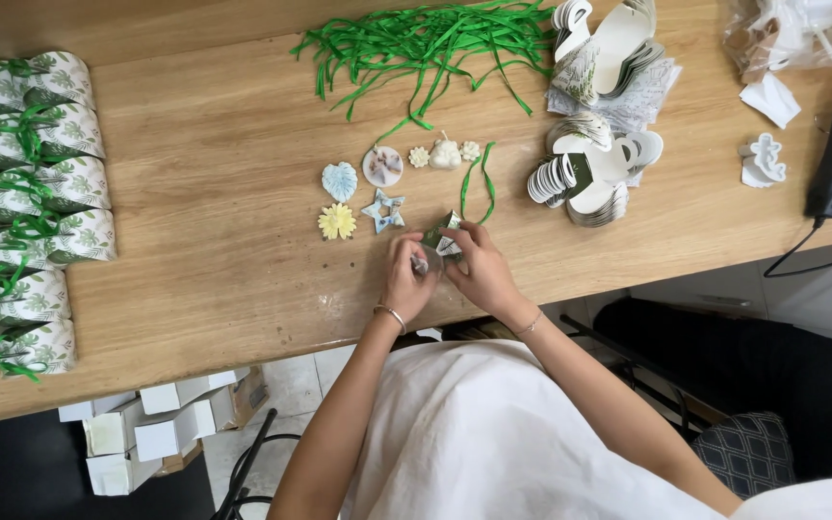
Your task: Packaging decorative candles into small boxes and placing one on a display shelf.
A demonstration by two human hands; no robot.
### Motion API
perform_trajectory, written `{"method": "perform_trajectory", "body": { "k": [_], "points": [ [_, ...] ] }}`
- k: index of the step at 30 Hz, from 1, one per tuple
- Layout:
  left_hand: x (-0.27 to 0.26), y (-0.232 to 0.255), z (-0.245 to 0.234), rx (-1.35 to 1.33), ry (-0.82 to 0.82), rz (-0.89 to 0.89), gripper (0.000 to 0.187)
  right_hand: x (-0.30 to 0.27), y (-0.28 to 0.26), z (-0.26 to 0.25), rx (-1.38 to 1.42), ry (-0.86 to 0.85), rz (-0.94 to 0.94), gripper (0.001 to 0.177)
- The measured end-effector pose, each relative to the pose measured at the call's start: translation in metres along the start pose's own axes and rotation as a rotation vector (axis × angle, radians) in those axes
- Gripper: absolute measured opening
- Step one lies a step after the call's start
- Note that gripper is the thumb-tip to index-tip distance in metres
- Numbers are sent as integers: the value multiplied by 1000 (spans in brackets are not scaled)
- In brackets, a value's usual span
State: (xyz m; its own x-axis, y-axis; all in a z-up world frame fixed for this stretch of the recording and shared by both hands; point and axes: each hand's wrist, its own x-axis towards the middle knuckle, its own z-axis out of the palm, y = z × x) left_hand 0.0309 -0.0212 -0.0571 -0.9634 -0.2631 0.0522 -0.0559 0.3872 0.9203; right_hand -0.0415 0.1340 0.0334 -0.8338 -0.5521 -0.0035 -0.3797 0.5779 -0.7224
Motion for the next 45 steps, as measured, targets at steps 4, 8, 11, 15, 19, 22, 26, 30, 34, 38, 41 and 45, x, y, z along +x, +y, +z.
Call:
{"method": "perform_trajectory", "body": {
  "k": [4,8,11,15,19,22,26,30,34,38,41,45],
  "points": [
    [-2,1,-10,-19,-54,-35,26,6,-4,13,-233,-1,-19,57],
    [-1,4,-14,57,-109,-6,33,12,7,24,-527,-17,-103,47],
    [0,-4,-14,88,-155,-45,44,15,13,24,-538,-37,-134,38],
    [1,-11,-12,106,-181,-40,53,15,16,5,-340,-33,-140,30],
    [7,3,-18,119,-176,-66,53,18,22,-14,-81,4,-73,28],
    [12,13,-19,144,-159,-162,63,23,24,-22,194,38,190,30],
    [17,11,-12,216,-168,-208,95,17,38,-20,70,189,372,25],
    [19,24,-13,312,-242,-229,125,17,64,-3,-745,264,14,20],
    [17,20,-12,391,-250,-179,125,25,75,20,-772,-53,147,9],
    [16,7,-13,412,-251,-183,118,35,73,46,-338,-80,262,29],
    [15,6,-13,394,-255,-194,114,36,75,61,-55,-97,319,63],
    [18,28,-21,403,-301,-239,115,38,78,67,76,-176,368,91]
  ]
}}
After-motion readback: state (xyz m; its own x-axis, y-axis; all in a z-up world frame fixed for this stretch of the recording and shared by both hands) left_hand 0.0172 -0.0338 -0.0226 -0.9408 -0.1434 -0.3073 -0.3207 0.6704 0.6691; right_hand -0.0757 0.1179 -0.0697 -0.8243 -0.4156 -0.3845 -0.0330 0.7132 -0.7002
